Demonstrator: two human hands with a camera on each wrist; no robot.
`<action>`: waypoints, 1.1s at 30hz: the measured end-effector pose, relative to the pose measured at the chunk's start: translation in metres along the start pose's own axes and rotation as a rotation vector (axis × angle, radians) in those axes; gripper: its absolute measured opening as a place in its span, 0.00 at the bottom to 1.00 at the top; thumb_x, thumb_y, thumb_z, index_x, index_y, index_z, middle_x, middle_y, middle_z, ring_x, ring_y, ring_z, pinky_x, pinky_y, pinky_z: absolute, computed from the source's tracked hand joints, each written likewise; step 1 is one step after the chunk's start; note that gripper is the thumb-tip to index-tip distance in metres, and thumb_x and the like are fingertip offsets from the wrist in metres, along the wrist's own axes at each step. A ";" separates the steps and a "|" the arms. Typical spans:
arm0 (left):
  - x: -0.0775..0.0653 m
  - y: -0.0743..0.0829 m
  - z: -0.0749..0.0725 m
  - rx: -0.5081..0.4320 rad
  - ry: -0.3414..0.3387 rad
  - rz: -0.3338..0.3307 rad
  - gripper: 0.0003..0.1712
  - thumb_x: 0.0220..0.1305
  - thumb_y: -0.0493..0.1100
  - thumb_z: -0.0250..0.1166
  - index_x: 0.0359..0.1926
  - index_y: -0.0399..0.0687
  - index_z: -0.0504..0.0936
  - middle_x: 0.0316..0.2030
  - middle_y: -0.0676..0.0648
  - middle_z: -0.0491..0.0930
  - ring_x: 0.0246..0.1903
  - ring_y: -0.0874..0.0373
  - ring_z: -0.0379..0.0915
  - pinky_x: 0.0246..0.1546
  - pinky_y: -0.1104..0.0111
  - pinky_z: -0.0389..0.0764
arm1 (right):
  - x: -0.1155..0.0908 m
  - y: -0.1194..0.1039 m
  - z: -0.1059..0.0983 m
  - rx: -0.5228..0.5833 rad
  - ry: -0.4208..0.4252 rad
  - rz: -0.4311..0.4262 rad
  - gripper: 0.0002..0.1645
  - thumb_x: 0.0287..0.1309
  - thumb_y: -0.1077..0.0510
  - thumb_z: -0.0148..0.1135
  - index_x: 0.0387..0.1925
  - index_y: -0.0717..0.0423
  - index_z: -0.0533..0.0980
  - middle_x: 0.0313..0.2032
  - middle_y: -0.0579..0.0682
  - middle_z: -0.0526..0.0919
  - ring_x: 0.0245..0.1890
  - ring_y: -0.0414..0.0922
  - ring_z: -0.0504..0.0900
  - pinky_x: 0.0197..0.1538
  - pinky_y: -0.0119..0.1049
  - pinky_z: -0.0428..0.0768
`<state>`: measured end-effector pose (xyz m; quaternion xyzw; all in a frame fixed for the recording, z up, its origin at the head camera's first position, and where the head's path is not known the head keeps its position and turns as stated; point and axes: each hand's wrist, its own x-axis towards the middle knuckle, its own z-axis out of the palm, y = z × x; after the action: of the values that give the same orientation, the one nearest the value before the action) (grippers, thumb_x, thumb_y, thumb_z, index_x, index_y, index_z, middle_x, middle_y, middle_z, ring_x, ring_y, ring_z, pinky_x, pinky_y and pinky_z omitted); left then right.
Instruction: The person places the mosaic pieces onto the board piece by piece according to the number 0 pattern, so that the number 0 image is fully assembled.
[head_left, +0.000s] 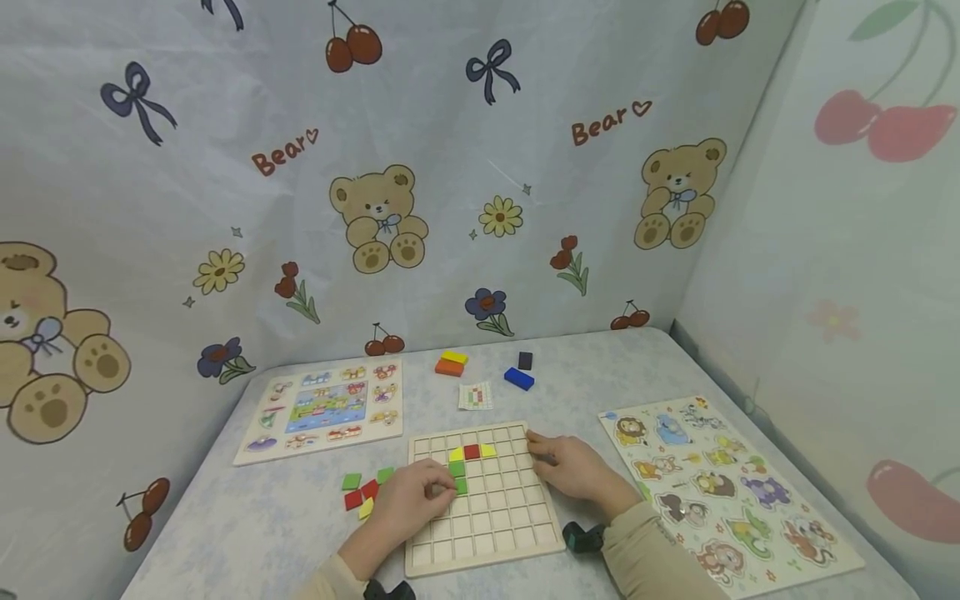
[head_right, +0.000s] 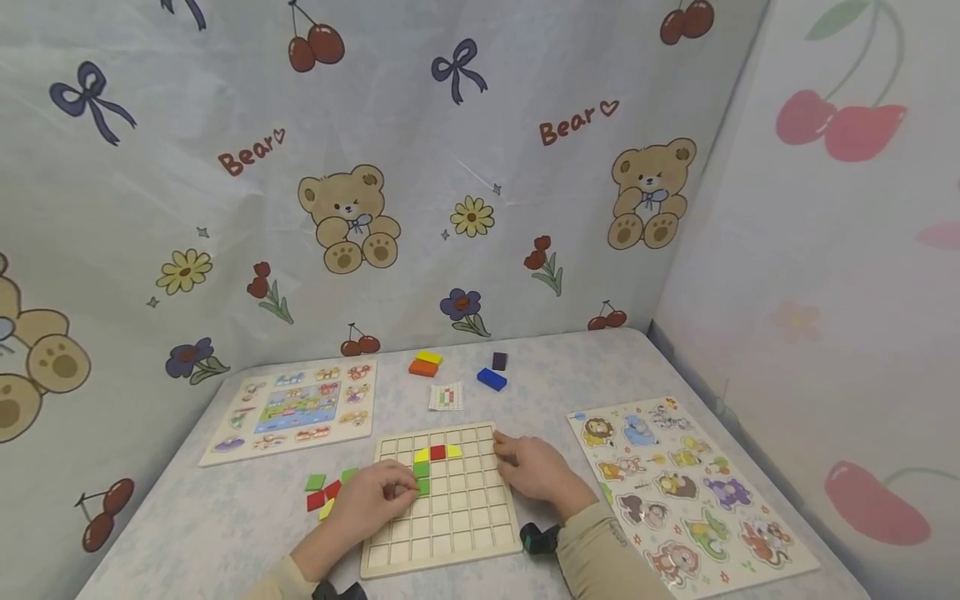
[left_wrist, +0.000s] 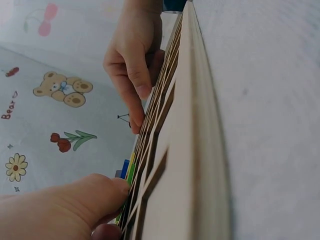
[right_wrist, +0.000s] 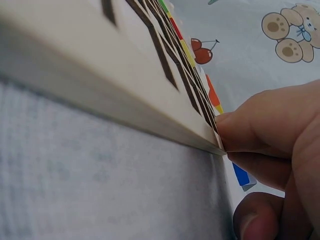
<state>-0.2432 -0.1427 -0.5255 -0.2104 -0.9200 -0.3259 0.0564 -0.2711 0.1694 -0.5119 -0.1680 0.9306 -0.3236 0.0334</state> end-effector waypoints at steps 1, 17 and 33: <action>0.000 0.000 0.000 0.002 0.000 -0.004 0.05 0.64 0.55 0.73 0.35 0.63 0.91 0.41 0.67 0.82 0.25 0.71 0.70 0.25 0.73 0.71 | 0.000 0.000 0.000 0.000 0.000 0.003 0.23 0.70 0.57 0.62 0.64 0.58 0.78 0.71 0.48 0.73 0.72 0.55 0.70 0.71 0.56 0.69; -0.005 0.009 -0.013 0.032 0.066 -0.067 0.07 0.64 0.52 0.73 0.43 0.67 0.90 0.45 0.65 0.82 0.23 0.71 0.69 0.20 0.72 0.70 | -0.001 0.000 -0.003 -0.022 -0.011 -0.010 0.24 0.69 0.56 0.64 0.64 0.57 0.79 0.71 0.47 0.73 0.72 0.56 0.71 0.70 0.57 0.69; -0.007 -0.042 -0.080 0.219 0.022 -0.414 0.16 0.60 0.48 0.74 0.50 0.58 0.89 0.46 0.53 0.88 0.32 0.62 0.75 0.32 0.62 0.76 | -0.002 0.001 -0.005 0.002 -0.007 -0.030 0.24 0.69 0.58 0.64 0.64 0.57 0.79 0.71 0.48 0.73 0.72 0.56 0.70 0.70 0.57 0.69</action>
<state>-0.2576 -0.2241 -0.4887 -0.0064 -0.9727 -0.2312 0.0209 -0.2704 0.1736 -0.5086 -0.1831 0.9275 -0.3243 0.0321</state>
